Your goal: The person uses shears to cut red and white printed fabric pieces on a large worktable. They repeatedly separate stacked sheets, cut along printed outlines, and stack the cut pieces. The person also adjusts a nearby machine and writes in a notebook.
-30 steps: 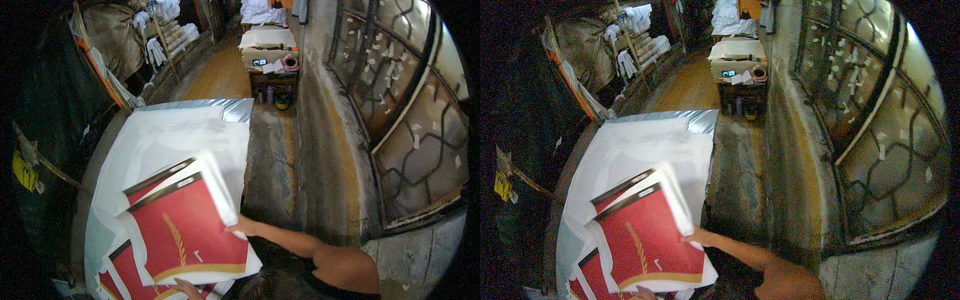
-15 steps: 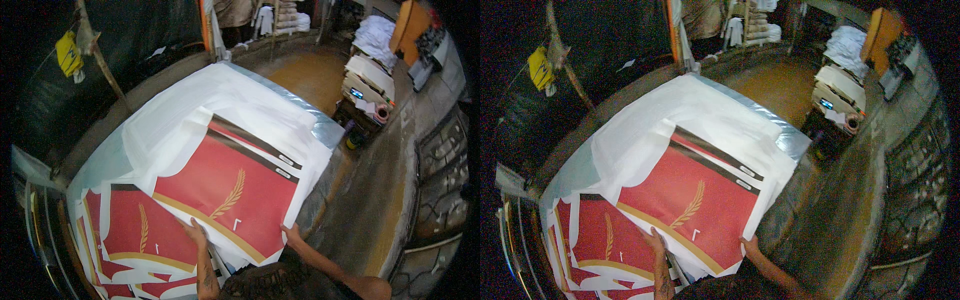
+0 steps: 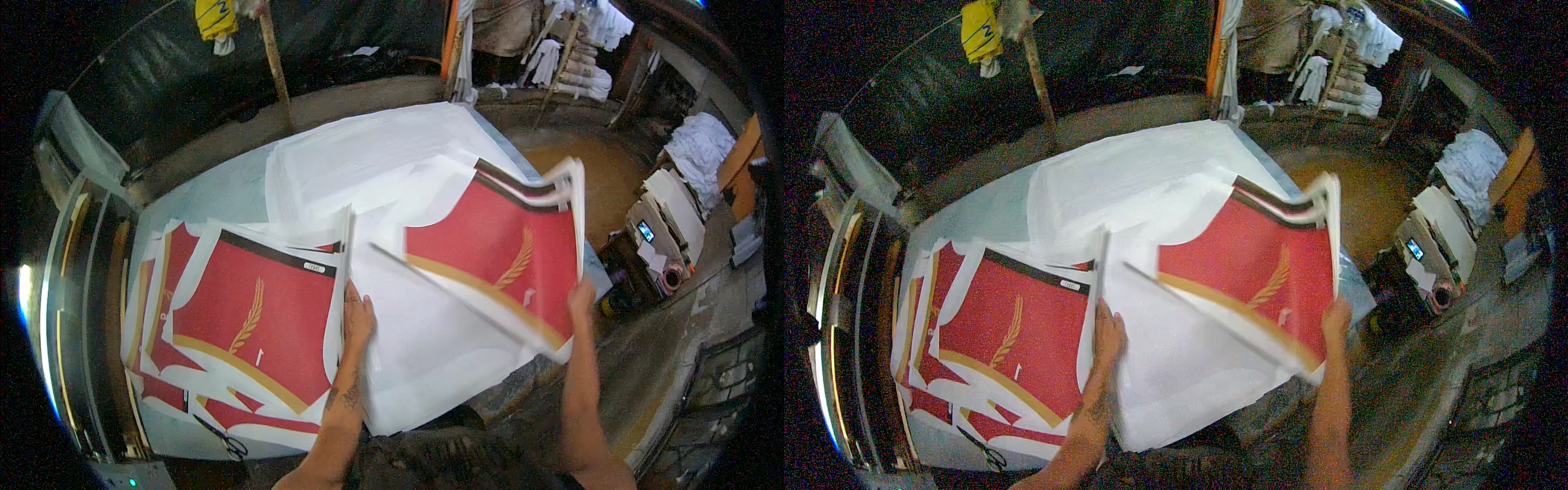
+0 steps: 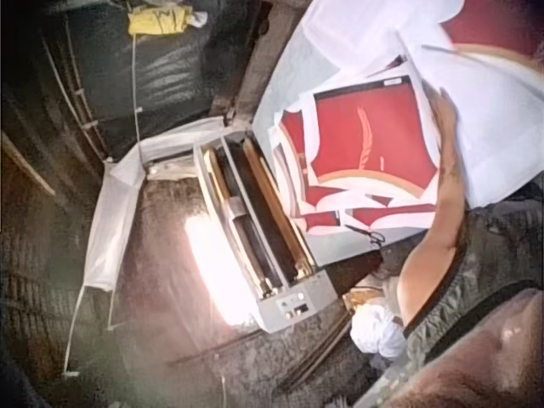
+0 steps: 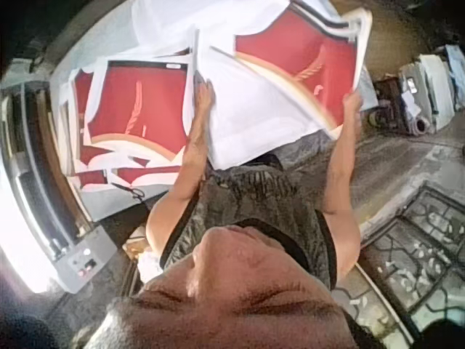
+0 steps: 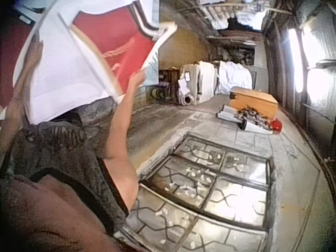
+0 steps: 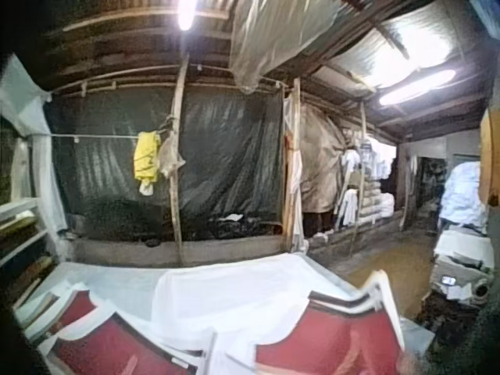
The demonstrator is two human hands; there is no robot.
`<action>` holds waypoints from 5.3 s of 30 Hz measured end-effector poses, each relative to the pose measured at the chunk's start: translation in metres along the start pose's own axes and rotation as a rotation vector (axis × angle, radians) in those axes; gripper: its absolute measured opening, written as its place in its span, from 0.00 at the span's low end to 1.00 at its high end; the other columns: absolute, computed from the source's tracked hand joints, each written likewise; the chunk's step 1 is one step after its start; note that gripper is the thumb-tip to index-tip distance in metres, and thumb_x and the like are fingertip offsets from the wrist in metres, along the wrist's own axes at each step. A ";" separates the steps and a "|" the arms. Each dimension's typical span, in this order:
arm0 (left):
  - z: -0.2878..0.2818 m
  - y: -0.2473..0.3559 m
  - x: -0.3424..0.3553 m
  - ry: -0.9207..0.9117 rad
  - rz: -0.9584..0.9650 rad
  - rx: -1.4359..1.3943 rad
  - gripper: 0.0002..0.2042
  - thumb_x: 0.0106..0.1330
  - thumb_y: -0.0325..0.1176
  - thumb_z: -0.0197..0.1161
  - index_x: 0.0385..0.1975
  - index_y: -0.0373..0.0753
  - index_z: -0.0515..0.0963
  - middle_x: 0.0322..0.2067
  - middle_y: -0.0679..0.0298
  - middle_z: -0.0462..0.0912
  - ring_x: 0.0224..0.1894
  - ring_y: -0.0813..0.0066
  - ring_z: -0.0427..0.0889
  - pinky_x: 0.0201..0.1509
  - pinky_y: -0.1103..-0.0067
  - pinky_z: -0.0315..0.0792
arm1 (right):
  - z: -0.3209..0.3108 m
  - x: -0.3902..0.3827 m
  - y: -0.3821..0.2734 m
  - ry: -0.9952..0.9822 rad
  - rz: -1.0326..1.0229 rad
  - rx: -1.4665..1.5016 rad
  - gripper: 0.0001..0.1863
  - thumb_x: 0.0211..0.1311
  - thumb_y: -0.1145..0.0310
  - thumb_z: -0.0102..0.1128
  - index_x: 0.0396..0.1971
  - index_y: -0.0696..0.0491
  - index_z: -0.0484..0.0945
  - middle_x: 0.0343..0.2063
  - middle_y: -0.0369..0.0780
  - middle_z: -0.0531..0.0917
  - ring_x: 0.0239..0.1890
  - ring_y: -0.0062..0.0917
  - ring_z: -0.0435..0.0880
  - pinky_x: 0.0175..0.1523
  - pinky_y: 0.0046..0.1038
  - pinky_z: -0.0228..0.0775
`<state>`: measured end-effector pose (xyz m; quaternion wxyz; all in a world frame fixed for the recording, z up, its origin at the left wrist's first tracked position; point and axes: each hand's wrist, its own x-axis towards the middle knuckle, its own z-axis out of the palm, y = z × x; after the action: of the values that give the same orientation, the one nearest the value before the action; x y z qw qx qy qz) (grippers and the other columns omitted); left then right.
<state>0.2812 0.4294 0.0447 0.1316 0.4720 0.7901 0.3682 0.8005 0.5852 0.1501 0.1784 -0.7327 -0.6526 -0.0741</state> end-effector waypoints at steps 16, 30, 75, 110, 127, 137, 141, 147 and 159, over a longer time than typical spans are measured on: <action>0.004 0.030 -0.091 -0.536 -0.231 -0.619 0.17 0.69 0.42 0.48 0.38 0.33 0.76 0.30 0.56 0.79 0.31 0.64 0.78 0.36 0.69 0.73 | -0.087 -0.071 -0.126 0.050 -0.543 0.119 0.28 0.54 0.80 0.49 0.60 0.58 0.66 0.54 0.52 0.74 0.51 0.44 0.79 0.50 0.37 0.76; 0.121 0.146 -0.121 -0.301 -0.661 -1.846 0.27 0.69 0.46 0.53 0.59 0.32 0.64 0.59 0.54 0.69 0.61 0.58 0.67 0.67 0.61 0.60 | -0.006 -0.171 -0.038 -0.090 -0.500 0.054 0.27 0.58 0.72 0.49 0.61 0.51 0.66 0.64 0.46 0.64 0.66 0.42 0.62 0.66 0.46 0.56; -0.030 0.005 -0.224 -0.043 -0.827 -0.827 0.25 0.67 0.35 0.57 0.60 0.28 0.63 0.53 0.50 0.73 0.54 0.58 0.73 0.60 0.67 0.67 | -0.013 -0.182 -0.048 -0.124 -1.016 0.107 0.23 0.60 0.68 0.50 0.54 0.61 0.69 0.53 0.51 0.75 0.57 0.39 0.74 0.62 0.41 0.64; -0.008 0.015 -0.226 0.174 -0.419 0.025 0.36 0.54 0.41 0.71 0.58 0.28 0.62 0.50 0.40 0.74 0.51 0.47 0.76 0.58 0.66 0.67 | 0.032 -0.131 0.029 -0.759 -0.718 -0.039 0.51 0.48 0.53 0.67 0.70 0.49 0.49 0.71 0.46 0.45 0.73 0.39 0.40 0.72 0.52 0.31; -0.111 -0.131 -0.217 0.557 -0.854 0.346 0.30 0.57 0.36 0.64 0.54 0.22 0.63 0.46 0.38 0.71 0.52 0.46 0.71 0.57 0.62 0.66 | 0.014 -0.247 -0.198 -0.773 -0.929 0.868 0.17 0.60 0.68 0.58 0.47 0.59 0.74 0.49 0.49 0.77 0.54 0.43 0.74 0.58 0.39 0.66; -0.135 -0.213 -0.197 0.562 -0.626 -0.639 0.25 0.59 0.23 0.60 0.56 0.30 0.60 0.46 0.50 0.75 0.47 0.56 0.75 0.54 0.69 0.69 | 0.024 -0.411 -0.420 -1.043 -0.418 0.854 0.24 0.59 0.64 0.59 0.52 0.62 0.71 0.40 0.49 0.80 0.36 0.34 0.81 0.42 0.32 0.73; -0.170 -0.198 -0.183 0.531 -0.575 -0.742 0.26 0.59 0.24 0.60 0.57 0.30 0.59 0.49 0.49 0.73 0.52 0.53 0.73 0.58 0.68 0.66 | 0.002 -0.431 -0.435 -0.688 -0.576 0.746 0.24 0.60 0.62 0.59 0.49 0.65 0.71 0.29 0.45 0.77 0.29 0.37 0.77 0.37 0.33 0.71; -0.195 -0.188 -0.178 0.580 -0.662 -1.208 0.27 0.57 0.21 0.65 0.55 0.31 0.61 0.50 0.54 0.73 0.52 0.65 0.74 0.59 0.73 0.67 | 0.008 -0.428 -0.470 -1.106 0.423 1.124 0.30 0.61 0.56 0.61 0.53 0.61 0.64 0.26 0.38 0.74 0.24 0.24 0.74 0.32 0.30 0.72; -0.239 -0.318 -0.140 0.630 -0.910 -0.780 0.31 0.67 0.33 0.58 0.67 0.34 0.52 0.64 0.46 0.58 0.57 0.54 0.70 0.60 0.61 0.67 | 0.048 -0.411 -0.458 -0.515 0.096 1.082 0.43 0.52 0.81 0.61 0.64 0.57 0.45 0.54 0.56 0.68 0.58 0.36 0.71 0.61 0.38 0.65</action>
<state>0.0151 0.1120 -0.0334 0.1975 -0.1196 0.7200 0.6545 0.2881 0.2584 0.0409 0.3653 -0.5608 -0.5860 0.4568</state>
